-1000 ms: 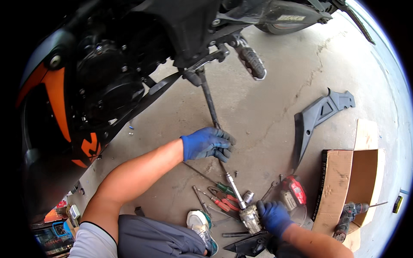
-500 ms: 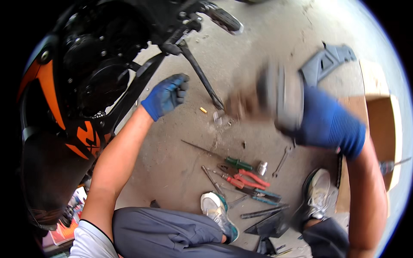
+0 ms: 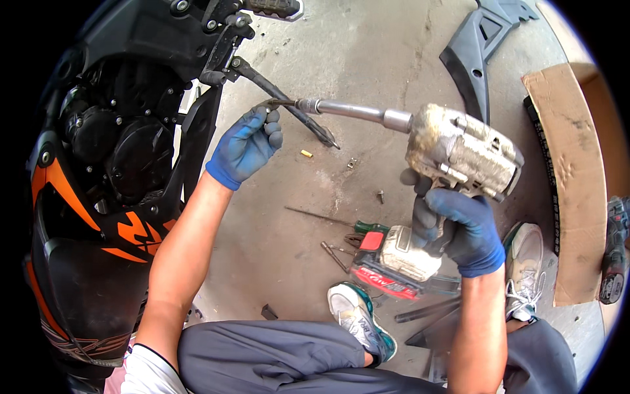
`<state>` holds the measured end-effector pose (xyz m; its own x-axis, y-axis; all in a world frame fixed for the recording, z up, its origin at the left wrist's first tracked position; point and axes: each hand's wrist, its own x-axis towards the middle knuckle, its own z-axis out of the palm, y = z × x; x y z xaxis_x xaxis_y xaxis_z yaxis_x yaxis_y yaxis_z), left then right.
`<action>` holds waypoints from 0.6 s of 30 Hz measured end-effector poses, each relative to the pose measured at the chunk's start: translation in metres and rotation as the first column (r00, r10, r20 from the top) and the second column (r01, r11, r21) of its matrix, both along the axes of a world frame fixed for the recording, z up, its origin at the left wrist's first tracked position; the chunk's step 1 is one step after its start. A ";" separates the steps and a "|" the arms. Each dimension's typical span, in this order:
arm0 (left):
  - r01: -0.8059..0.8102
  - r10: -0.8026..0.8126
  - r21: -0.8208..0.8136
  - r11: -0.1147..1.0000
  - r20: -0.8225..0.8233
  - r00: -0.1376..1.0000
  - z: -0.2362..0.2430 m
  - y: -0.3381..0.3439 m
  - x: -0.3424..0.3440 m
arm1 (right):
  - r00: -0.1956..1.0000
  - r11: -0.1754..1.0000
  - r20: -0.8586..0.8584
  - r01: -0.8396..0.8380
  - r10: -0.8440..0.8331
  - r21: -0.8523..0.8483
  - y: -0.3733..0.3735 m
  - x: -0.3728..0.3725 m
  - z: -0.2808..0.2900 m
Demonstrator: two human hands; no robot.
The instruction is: The person removes a black plastic side panel from a motorcycle using a power tool. They then place the panel on the ground and proceed to remove additional fasteners from the motorcycle's frame and engine area using the same tool.
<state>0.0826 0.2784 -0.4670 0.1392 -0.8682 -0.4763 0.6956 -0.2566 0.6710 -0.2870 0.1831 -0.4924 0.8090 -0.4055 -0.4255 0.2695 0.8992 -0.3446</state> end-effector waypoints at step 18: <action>-0.036 0.033 0.109 0.993 0.029 0.999 0.016 0.000 0.000 | 0.983 0.959 -0.150 -0.138 0.102 -0.249 -0.013 0.002 -0.003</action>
